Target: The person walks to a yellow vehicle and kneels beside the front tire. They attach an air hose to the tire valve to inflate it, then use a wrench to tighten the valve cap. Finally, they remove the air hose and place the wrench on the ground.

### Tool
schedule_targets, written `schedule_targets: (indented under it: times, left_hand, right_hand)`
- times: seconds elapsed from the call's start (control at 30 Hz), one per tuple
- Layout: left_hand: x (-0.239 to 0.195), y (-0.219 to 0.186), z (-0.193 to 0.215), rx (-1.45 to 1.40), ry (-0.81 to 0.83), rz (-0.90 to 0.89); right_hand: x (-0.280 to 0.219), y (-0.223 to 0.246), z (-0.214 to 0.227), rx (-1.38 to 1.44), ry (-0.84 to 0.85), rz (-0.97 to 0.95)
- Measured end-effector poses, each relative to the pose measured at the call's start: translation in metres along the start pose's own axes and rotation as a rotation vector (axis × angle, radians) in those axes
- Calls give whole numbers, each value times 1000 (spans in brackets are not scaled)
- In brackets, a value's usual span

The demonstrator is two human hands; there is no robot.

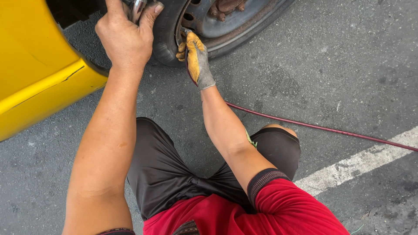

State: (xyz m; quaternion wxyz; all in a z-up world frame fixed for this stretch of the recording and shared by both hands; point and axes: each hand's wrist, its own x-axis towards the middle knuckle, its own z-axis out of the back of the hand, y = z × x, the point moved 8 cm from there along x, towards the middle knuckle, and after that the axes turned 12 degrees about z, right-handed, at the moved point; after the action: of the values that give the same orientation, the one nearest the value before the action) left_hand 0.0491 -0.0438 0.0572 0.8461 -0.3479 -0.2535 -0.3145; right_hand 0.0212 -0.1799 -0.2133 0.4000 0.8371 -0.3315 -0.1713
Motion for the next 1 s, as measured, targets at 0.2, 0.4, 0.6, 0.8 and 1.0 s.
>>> schedule_targets:
  times: [0.2,0.4,0.6,0.8,1.0]
  left_hand:
    - [-1,0,1,10,-10,-13]
    - [2,-4,3,16,-15,-16]
    - [1,0,1,-3,5,2]
    - [2,-3,3,-16,-8,0]
    - [0,6,-2,-10,25,37]
  right_hand:
    - [3,-7,1,32,0,-17]
    - [2,-2,1,14,-25,-2]
    - [2,-2,1,7,-30,-37]
    - [4,-5,1,10,-6,-22]
    - [2,-1,1,1,3,4]
